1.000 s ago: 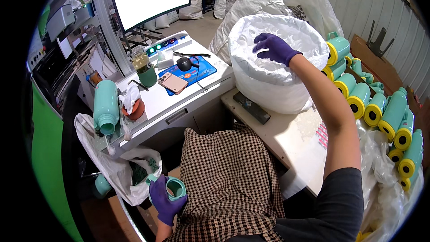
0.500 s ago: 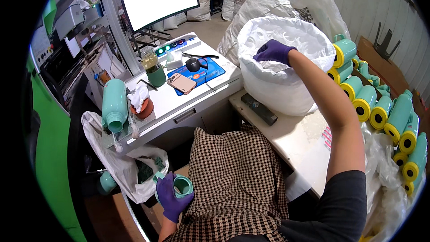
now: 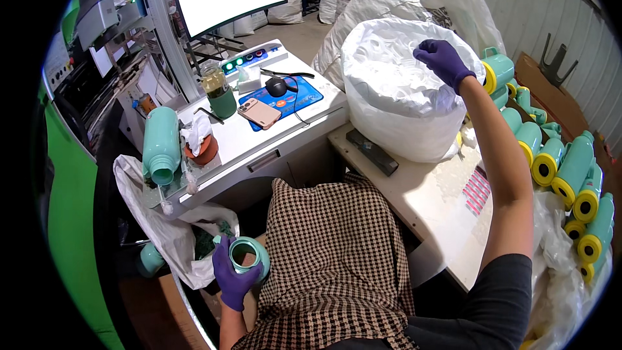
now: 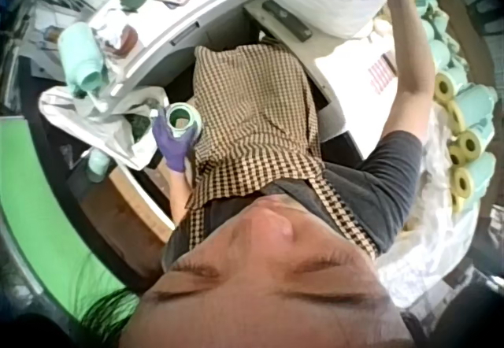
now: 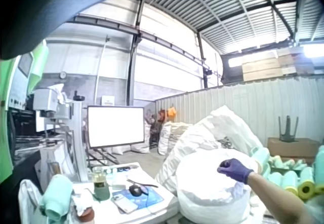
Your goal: The person sits on the floor and repeatedly assembles teal plastic containers by inserting a green ring into the opening, applying a red label, and screwing on a yellow lid. Finished units are placed into a large white bag. The process is repeated for multiple containers.
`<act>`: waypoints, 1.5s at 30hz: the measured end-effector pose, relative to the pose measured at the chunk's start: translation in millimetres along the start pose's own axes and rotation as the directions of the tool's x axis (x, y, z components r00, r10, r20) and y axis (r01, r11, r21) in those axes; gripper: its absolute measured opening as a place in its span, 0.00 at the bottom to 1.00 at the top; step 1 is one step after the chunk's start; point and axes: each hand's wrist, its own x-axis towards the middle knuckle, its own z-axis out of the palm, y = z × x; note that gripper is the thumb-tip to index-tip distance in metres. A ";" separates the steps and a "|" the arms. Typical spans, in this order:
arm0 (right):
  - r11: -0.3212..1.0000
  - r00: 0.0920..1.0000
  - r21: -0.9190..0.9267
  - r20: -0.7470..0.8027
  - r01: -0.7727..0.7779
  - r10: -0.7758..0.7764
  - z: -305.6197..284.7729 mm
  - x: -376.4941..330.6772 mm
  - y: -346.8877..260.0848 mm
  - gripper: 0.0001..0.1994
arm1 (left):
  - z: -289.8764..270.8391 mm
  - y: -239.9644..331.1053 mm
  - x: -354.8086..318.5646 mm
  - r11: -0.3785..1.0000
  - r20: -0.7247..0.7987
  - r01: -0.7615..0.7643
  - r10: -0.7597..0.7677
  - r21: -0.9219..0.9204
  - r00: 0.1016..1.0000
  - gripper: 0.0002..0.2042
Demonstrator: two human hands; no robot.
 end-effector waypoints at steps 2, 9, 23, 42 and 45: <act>0.994 0.992 0.106 -0.125 0.025 -0.012 -5.3 -21.8 -3.6 0.15 | 2.6 5.1 8.9 0.997 0.017 -0.074 0.074 0.019 0.997 0.48; 0.661 0.860 0.748 0.378 -0.066 -0.342 143.5 -190.7 -70.7 0.17 | 11.1 17.4 11.1 0.975 -0.023 -0.160 0.165 0.156 0.986 0.46; 0.796 0.857 0.523 0.215 0.304 -0.468 296.7 -300.4 -85.9 0.12 | 10.6 20.4 14.3 0.947 0.020 -0.239 0.240 0.213 0.971 0.51; 0.774 0.811 0.460 0.173 0.435 -0.558 337.3 -321.8 -132.4 0.16 | 21.5 32.7 21.9 0.926 0.072 -0.337 0.330 0.170 0.941 0.34; 0.781 0.770 0.451 0.268 0.431 -0.579 334.3 -320.1 -128.0 0.18 | 22.3 31.4 20.7 0.930 0.075 -0.326 0.317 0.173 0.945 0.36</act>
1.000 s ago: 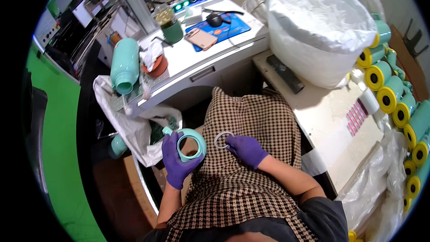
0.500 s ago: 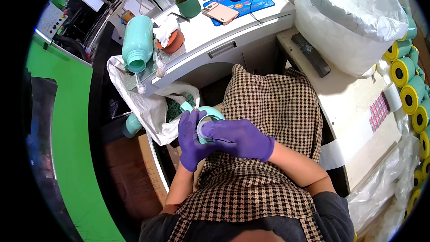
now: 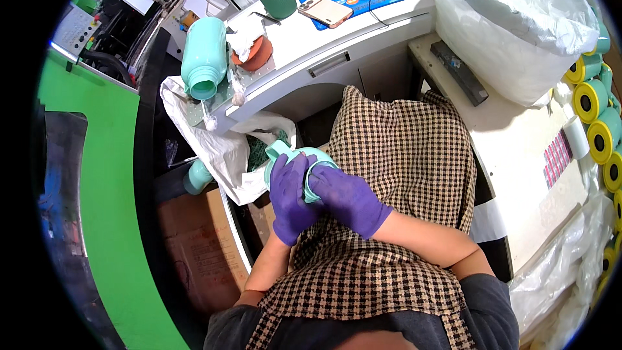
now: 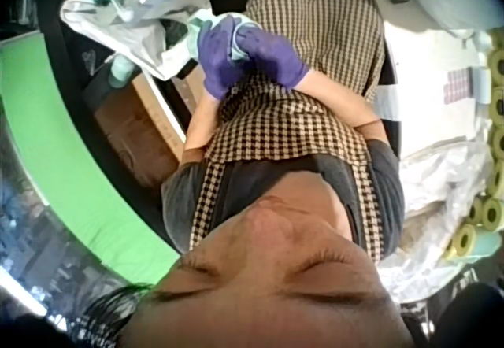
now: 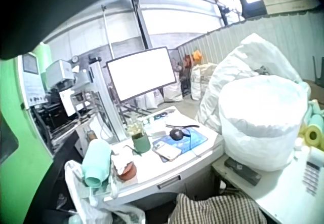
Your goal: The person sits on the floor and repeatedly assembles teal plastic containers by inserting a green ring into the opening, applying a red label, and screwing on a yellow lid. Finished units are placed into a large white bag. The process is repeated for multiple containers.
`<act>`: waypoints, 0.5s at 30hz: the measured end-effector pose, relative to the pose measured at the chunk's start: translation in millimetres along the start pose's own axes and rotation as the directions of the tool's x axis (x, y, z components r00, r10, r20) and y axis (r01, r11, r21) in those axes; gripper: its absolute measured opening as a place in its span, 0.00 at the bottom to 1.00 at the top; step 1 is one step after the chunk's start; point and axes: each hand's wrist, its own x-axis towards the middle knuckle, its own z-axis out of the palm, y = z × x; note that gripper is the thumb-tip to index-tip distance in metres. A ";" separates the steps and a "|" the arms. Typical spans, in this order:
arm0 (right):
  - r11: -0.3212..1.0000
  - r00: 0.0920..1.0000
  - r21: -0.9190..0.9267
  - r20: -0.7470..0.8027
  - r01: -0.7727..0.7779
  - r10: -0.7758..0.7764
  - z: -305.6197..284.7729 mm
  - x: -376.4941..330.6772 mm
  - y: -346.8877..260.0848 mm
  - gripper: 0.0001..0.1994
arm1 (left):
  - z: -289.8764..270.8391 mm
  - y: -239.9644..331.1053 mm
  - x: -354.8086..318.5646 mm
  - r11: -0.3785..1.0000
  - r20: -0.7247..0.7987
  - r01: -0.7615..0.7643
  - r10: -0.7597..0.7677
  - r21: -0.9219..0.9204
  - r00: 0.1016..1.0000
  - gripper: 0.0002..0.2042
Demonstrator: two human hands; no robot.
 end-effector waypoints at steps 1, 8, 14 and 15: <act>1.000 0.999 -0.007 0.043 0.001 0.000 -2.1 -0.9 2.1 0.18 | 0.7 1.0 -1.3 1.000 0.005 0.004 -0.004 -0.004 1.000 0.37; 0.970 0.985 0.210 0.093 0.124 -0.146 -13.3 -3.6 12.2 0.21 | 1.7 4.6 -0.5 0.998 0.013 0.057 -0.056 -0.030 0.998 0.39; 0.966 0.997 0.251 -0.065 0.066 -0.051 1.9 -25.1 20.3 0.17 | 0.8 5.9 13.5 1.000 0.146 0.028 -0.029 0.005 0.989 0.32; 0.936 0.983 0.326 -0.163 0.131 -0.081 -2.1 -34.7 24.6 0.18 | -4.9 7.6 18.7 0.997 0.176 -0.001 0.015 -0.075 0.984 0.31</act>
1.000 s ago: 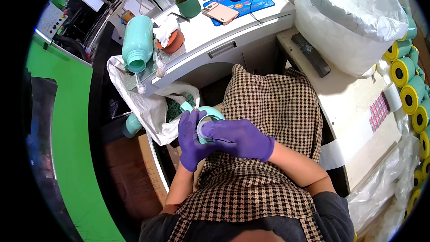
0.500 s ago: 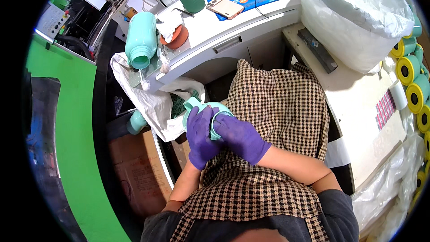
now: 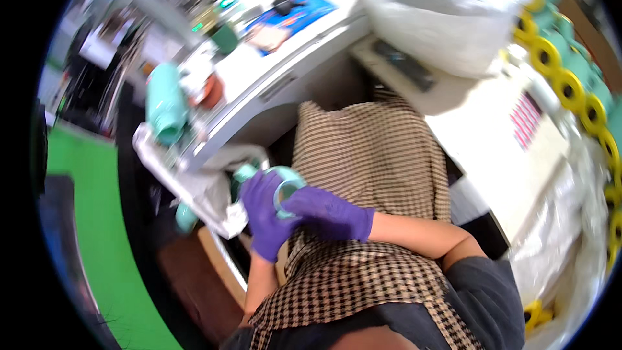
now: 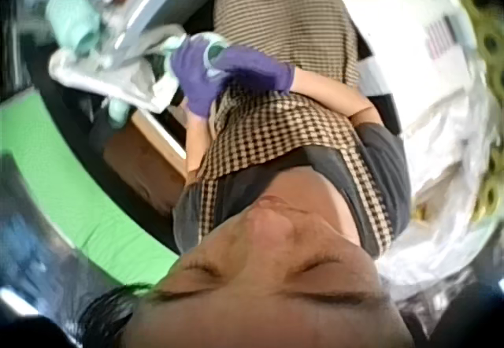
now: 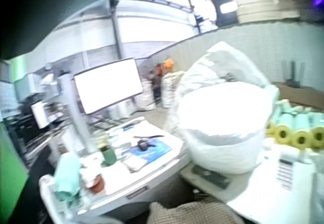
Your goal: The person sits on the floor and repeatedly assembles teal plastic containers by inserting a green ring into the opening, applying a red label, and screwing on a yellow lid. Finished units are placed into a large white bag. The process is repeated for multiple containers.
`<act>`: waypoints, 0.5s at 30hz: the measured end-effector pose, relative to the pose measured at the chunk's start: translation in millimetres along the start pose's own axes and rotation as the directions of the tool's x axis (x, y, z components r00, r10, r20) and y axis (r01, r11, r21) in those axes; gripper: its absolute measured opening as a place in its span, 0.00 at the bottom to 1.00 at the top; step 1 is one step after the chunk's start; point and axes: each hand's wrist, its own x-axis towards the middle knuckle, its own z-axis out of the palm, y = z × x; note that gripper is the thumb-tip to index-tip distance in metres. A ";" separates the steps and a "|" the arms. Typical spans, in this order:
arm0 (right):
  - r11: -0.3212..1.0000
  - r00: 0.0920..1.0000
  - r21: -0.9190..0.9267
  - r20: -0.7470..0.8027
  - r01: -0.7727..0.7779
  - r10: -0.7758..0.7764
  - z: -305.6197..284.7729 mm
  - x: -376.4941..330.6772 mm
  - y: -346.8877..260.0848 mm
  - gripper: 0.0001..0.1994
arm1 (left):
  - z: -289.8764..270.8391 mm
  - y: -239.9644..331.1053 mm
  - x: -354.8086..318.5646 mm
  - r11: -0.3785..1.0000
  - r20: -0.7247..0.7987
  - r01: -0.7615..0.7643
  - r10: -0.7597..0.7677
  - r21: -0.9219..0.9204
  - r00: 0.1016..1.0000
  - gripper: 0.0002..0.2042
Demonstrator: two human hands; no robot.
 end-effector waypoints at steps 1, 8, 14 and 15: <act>0.997 0.998 -0.056 -0.030 0.052 -0.054 -18.4 0.0 -14.1 0.18 | -4.4 1.8 -4.2 0.996 0.017 -0.051 0.050 0.074 0.999 0.30; 0.670 0.799 -0.634 -0.593 -0.386 -0.100 -207.4 -129.4 -43.8 0.13 | 36.2 -28.5 -92.1 0.926 0.143 -0.378 0.377 -0.018 0.915 0.16; 0.200 0.604 -0.633 -0.773 -0.747 -0.192 -340.6 -247.8 -50.2 0.12 | 44.4 -4.8 -74.2 0.720 0.344 -0.676 0.601 0.159 0.721 0.15; 0.271 0.562 -0.581 -0.813 -0.768 -0.151 -351.8 -258.2 -38.3 0.13 | 45.0 0.5 -70.2 0.704 0.352 -0.691 0.613 0.164 0.708 0.15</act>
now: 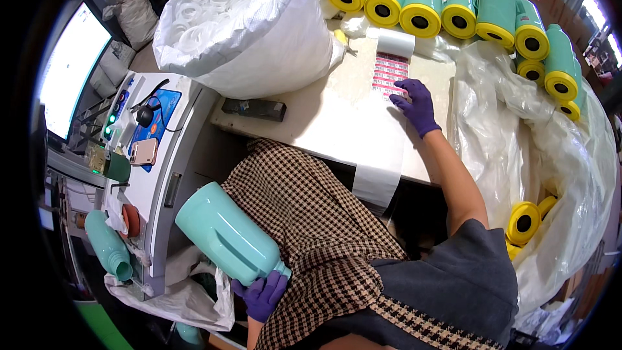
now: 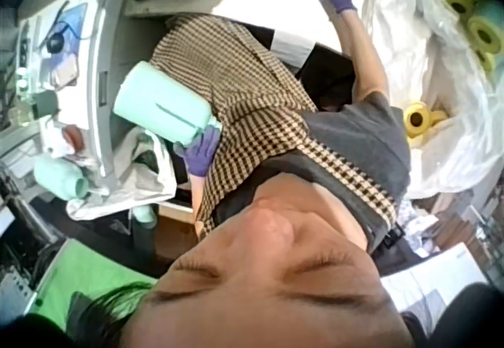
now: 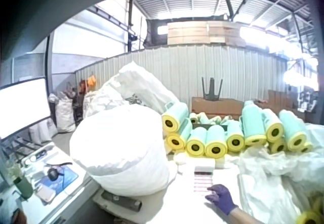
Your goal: The person sits on the floor and repeatedly assembles teal plastic containers by inserting a green ring into the opening, applying a red label, and screwing on a yellow lid. Finished units are placed into a large white bag. The process is repeated for multiple containers.
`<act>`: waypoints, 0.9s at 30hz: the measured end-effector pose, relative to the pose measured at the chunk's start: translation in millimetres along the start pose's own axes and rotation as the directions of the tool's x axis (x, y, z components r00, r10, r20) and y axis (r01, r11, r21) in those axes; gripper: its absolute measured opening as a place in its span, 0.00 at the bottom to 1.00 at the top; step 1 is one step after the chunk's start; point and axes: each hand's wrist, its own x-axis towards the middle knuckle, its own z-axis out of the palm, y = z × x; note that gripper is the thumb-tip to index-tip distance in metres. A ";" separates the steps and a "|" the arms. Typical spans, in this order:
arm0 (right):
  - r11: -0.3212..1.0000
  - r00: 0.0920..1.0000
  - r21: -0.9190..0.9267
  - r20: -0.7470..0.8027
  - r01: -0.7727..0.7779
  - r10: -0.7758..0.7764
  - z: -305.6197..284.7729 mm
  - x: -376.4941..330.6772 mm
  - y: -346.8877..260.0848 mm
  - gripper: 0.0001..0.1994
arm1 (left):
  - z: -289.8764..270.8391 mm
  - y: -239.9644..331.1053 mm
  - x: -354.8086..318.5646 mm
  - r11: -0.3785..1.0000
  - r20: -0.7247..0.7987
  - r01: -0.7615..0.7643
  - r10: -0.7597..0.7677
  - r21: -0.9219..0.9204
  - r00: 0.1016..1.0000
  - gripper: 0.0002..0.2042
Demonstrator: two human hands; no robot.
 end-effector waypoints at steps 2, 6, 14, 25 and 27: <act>0.936 0.944 0.145 0.127 -0.321 0.304 19.6 -1.7 12.5 0.12 | 0.0 3.2 7.4 0.999 0.025 -0.026 0.025 0.038 0.999 0.15; 0.977 0.975 -0.134 0.130 -0.165 0.182 19.1 1.6 27.9 0.07 | 1.0 0.0 0.6 0.718 0.307 -0.474 0.363 0.509 0.880 0.13; 0.979 0.991 0.186 0.091 0.085 -0.103 28.5 14.2 -105.4 0.04 | -8.9 13.8 18.1 0.998 -0.064 0.053 -0.051 0.026 0.997 0.15; 0.646 0.538 0.715 0.667 -0.267 -0.515 133.3 4.1 -365.7 0.12 | 17.1 19.6 7.0 -0.701 0.565 -0.301 0.175 0.646 0.806 0.51; 0.648 0.526 0.692 0.697 -0.317 -0.487 137.5 3.3 -376.0 0.14 | 0.2 15.7 14.7 -0.965 0.679 -0.076 0.120 0.252 0.725 0.52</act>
